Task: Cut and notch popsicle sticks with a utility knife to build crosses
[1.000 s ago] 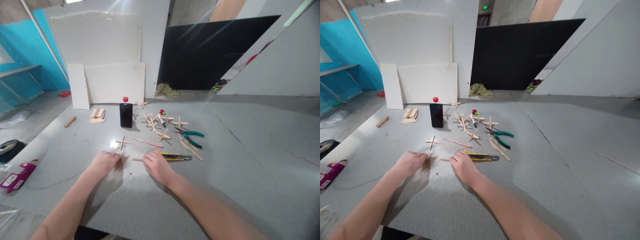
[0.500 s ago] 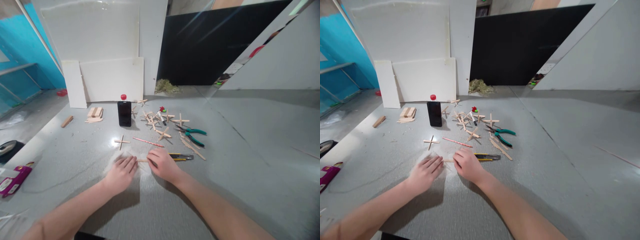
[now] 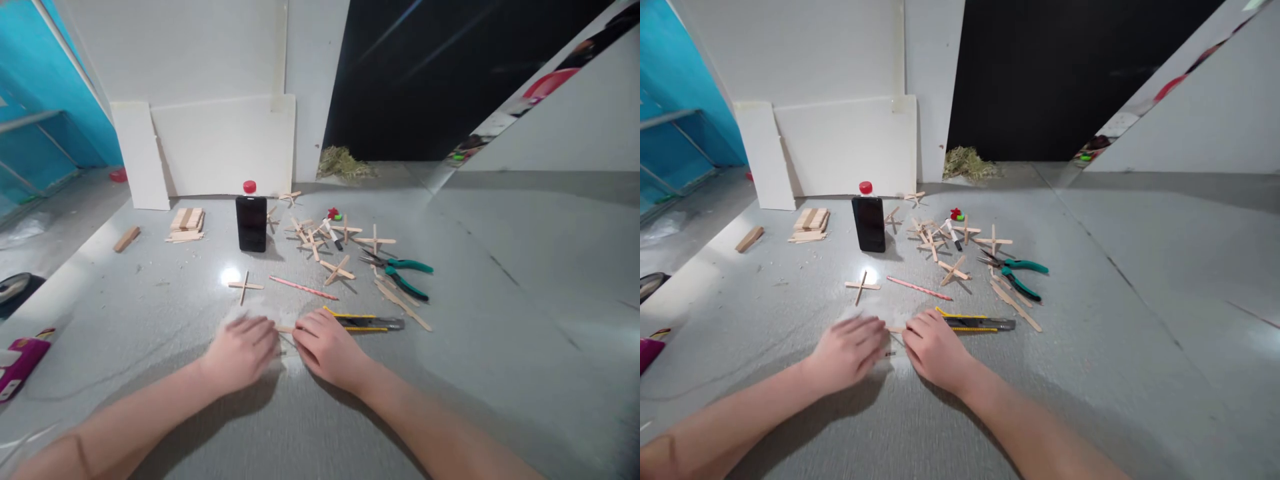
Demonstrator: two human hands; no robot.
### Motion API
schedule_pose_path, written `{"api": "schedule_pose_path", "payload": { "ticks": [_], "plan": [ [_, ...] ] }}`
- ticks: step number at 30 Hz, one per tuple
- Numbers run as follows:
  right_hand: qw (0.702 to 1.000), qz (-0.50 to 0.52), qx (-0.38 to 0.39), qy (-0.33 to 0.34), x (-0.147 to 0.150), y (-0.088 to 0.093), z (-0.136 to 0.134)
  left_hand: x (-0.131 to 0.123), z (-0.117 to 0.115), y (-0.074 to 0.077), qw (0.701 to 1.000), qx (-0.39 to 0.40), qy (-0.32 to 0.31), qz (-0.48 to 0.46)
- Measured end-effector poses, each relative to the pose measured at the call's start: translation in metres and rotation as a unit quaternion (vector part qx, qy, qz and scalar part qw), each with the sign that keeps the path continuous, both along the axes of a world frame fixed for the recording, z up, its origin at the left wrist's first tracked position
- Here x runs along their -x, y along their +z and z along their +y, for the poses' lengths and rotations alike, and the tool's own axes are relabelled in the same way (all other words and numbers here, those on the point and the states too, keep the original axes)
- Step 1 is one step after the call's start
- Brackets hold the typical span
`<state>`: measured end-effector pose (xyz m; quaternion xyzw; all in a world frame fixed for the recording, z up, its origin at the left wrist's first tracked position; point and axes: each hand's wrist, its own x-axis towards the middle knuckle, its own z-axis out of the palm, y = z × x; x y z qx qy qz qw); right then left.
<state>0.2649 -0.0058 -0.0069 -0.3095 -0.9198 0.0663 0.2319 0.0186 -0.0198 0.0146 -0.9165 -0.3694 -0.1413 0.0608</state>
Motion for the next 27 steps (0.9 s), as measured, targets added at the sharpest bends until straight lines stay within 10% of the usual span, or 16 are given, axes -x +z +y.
{"api": "schedule_pose_path", "payload": {
  "ticks": [4,9,27],
  "plan": [
    [0.999,-0.005,0.002,0.041,0.004,0.006,-0.004,0.027,0.054,0.010,0.985,0.039,0.166,-0.033],
    [0.997,-0.026,-0.003,0.074,0.010,0.002,-0.006,0.035,0.085,0.000,0.973,0.102,0.197,-0.060],
    [0.965,0.163,0.187,-0.085,0.014,0.013,-0.017,-0.015,0.016,0.012,0.920,0.223,0.028,-0.320]
  ]
}}
